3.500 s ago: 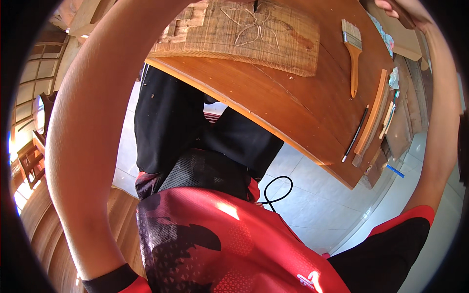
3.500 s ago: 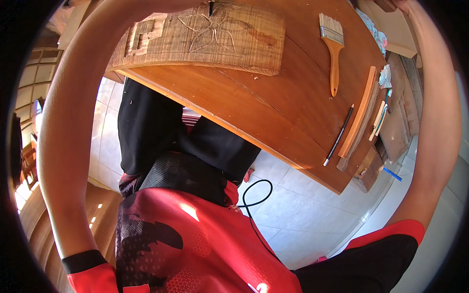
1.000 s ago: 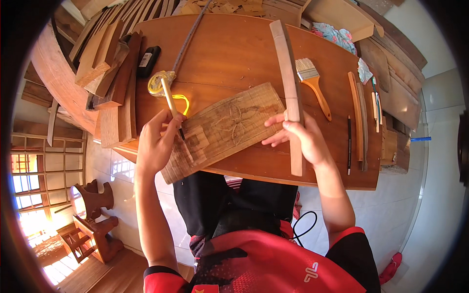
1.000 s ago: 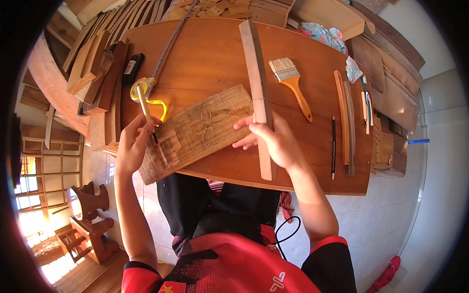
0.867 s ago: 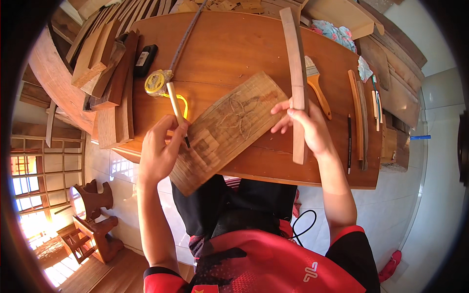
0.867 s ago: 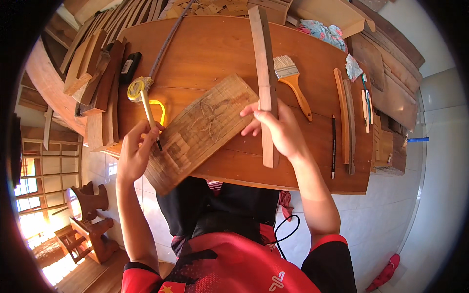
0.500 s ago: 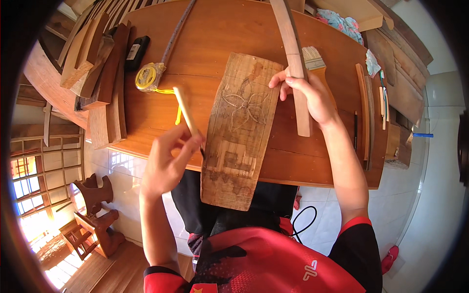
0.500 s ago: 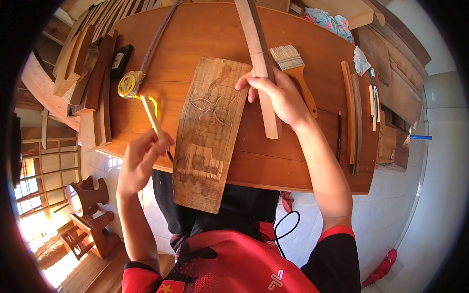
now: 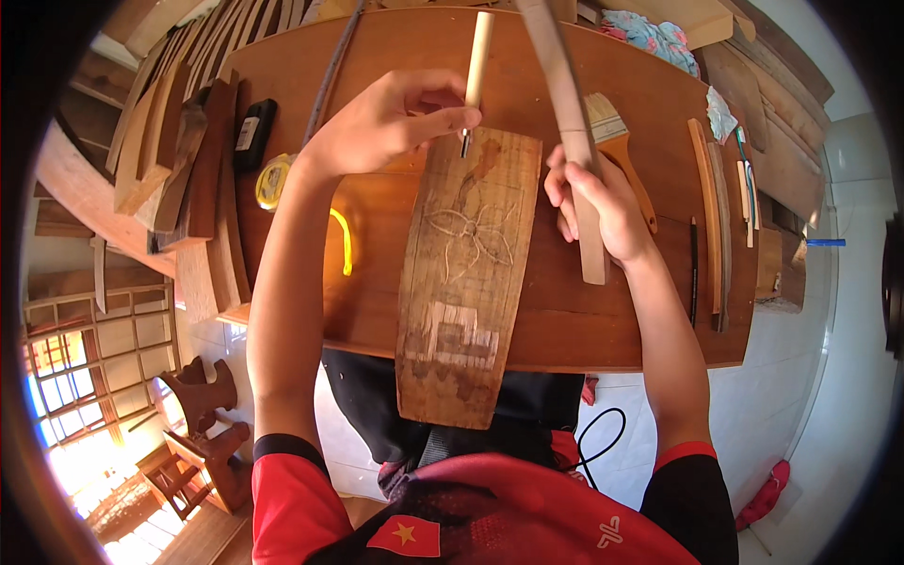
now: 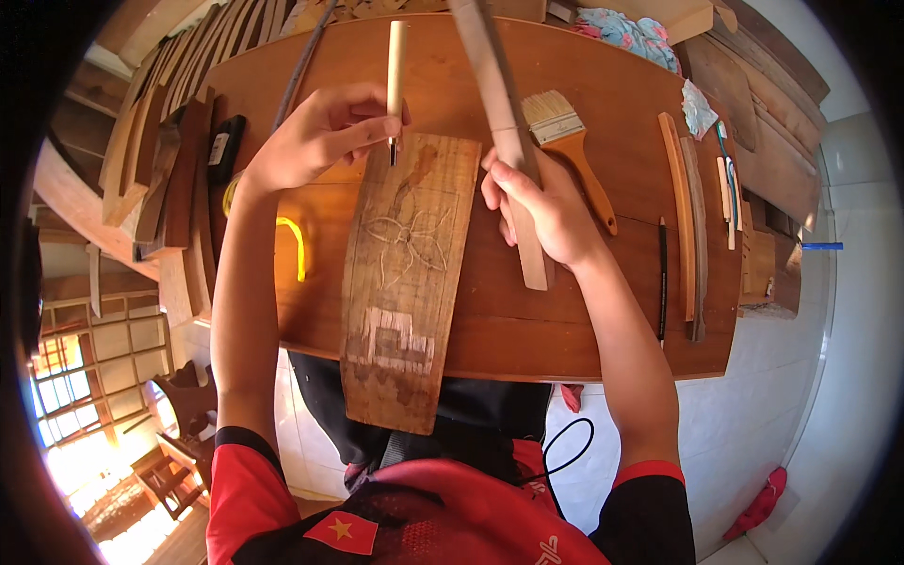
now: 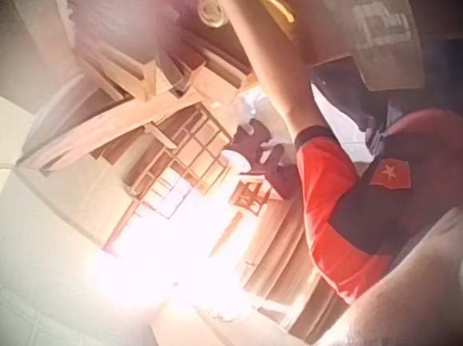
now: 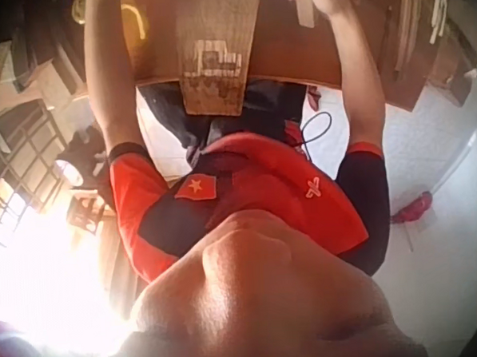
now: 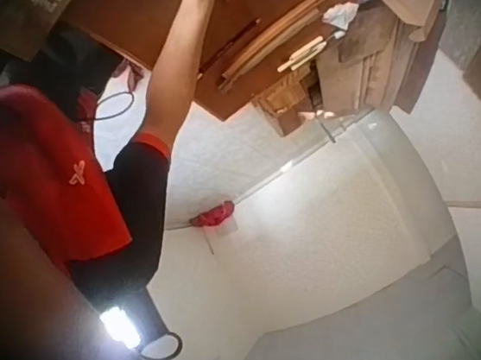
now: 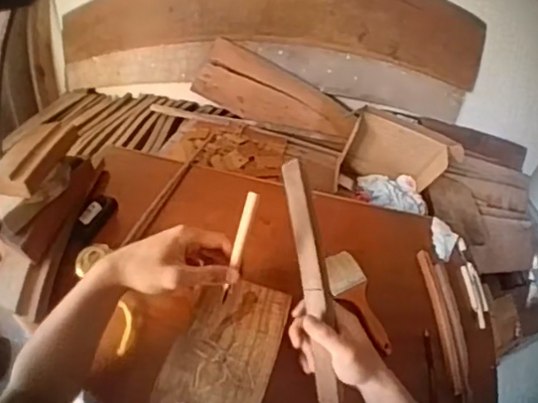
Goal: The person carves a floral design into a rectangular wooden board using a chisel and a wooden mallet. They repeatedly strike the chisel to deepen the grooves of the pattern while holding the board steady on a workbench.
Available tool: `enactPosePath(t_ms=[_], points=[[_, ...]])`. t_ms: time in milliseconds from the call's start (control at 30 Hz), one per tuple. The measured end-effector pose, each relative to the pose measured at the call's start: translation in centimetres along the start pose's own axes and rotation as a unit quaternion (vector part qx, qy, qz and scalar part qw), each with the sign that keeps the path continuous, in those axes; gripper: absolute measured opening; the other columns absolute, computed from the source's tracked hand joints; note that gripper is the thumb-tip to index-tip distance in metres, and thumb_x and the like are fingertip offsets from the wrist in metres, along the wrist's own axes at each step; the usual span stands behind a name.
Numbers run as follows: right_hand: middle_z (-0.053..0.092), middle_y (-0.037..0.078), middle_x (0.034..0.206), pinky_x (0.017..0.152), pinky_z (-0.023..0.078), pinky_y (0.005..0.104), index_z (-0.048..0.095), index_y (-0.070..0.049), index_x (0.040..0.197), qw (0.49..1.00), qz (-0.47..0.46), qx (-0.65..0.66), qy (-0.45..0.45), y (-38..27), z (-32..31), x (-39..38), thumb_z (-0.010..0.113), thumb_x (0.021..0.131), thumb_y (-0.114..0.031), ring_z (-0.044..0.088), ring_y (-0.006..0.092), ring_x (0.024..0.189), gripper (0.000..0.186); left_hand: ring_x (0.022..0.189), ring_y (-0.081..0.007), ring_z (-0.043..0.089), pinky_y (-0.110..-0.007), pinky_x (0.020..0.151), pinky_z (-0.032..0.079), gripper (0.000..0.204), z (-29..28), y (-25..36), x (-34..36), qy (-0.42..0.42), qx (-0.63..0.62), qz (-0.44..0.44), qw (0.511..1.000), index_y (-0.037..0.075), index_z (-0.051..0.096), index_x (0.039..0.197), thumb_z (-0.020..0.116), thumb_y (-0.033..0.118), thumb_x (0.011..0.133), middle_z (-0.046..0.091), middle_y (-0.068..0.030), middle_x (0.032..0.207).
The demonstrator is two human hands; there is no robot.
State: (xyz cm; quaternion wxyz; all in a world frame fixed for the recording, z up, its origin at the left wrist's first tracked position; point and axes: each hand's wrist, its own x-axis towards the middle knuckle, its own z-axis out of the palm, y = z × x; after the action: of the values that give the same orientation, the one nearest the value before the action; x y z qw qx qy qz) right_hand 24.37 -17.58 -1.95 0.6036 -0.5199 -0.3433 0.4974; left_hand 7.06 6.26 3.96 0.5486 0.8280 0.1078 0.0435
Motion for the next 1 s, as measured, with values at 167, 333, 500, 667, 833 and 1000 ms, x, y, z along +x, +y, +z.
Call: enactPosePath(t_ms=[167, 333, 500, 667, 833, 1000], points=[[0.058, 0.006, 0.083, 0.050, 0.049, 0.0275, 0.042, -0.001, 0.150, 0.998, -0.017, -0.049, 0.023, 0.3, 0.6, -0.1, 0.061, 0.104, -0.044, 0.055, 0.0113, 0.054, 0.066, 0.075, -0.0080, 0.057, -0.026, 0.070, 0.046, 0.031, 0.2, -1.7, -0.5, 0.010, 0.044, 0.009, 0.999, -0.001, 0.072, 0.114, 0.071, 0.026, 0.099, 0.068, -0.0003, 0.084], [0.061, 0.007, 0.090, 0.047, 0.049, 0.0283, 0.040, 0.000, 0.152, 0.997, -0.024, -0.052, 0.050, -0.1, 0.6, 0.3, 0.063, 0.104, -0.040, 0.057, 0.0129, 0.053, 0.067, 0.079, -0.0084, 0.054, -0.027, 0.076, 0.046, 0.032, 1.7, -1.3, -1.1, 0.050, 0.010, 0.036, 0.998, -0.002, 0.073, 0.116, 0.074, 0.023, 0.097, 0.066, -0.0003, 0.085], [0.062, 0.006, 0.092, 0.046, 0.049, 0.0287, 0.051, 0.002, 0.140, 0.997, -0.005, -0.054, 0.052, 0.0, 0.5, 0.3, 0.062, 0.104, -0.039, 0.058, 0.0134, 0.053, 0.055, 0.082, -0.0081, 0.058, -0.027, 0.075, 0.047, 0.032, 1.5, -2.0, -0.8, 0.086, 0.035, -0.008, 0.996, -0.002, 0.074, 0.115, 0.073, 0.025, 0.098, 0.071, -0.0026, 0.089], [0.061, 0.006, 0.091, 0.047, 0.049, 0.0284, 0.057, 0.002, 0.128, 0.997, -0.006, -0.065, 0.048, -0.1, 0.4, 0.3, 0.060, 0.105, -0.038, 0.058, 0.0135, 0.053, 0.046, 0.085, -0.0091, 0.063, -0.027, 0.077, 0.048, 0.031, 2.2, -2.3, -0.5, 0.097, 0.062, -0.007, 0.993, -0.001, 0.077, 0.112, 0.072, 0.027, 0.098, 0.075, -0.0052, 0.091], [0.060, 0.005, 0.089, 0.047, 0.050, 0.0282, 0.057, 0.001, 0.127, 0.997, 0.003, -0.051, 0.052, 0.0, 0.3, 0.3, 0.059, 0.106, -0.038, 0.058, 0.0135, 0.053, 0.045, 0.084, -0.0106, 0.063, -0.029, 0.079, 0.049, 0.033, 3.3, -2.5, -0.2, 0.076, 0.038, 0.009, 0.996, -0.002, 0.076, 0.112, 0.071, 0.028, 0.099, 0.074, -0.0059, 0.088], [0.060, 0.005, 0.088, 0.048, 0.050, 0.0282, 0.058, 0.001, 0.126, 0.997, 0.002, -0.059, 0.053, 0.0, 0.5, 0.3, 0.059, 0.106, -0.037, 0.057, 0.0133, 0.053, 0.043, 0.086, -0.0110, 0.064, -0.029, 0.081, 0.050, 0.032, 3.5, -3.2, 0.0, 0.087, 0.034, 0.046, 0.995, -0.001, 0.076, 0.113, 0.070, 0.027, 0.100, 0.074, -0.0061, 0.090]])
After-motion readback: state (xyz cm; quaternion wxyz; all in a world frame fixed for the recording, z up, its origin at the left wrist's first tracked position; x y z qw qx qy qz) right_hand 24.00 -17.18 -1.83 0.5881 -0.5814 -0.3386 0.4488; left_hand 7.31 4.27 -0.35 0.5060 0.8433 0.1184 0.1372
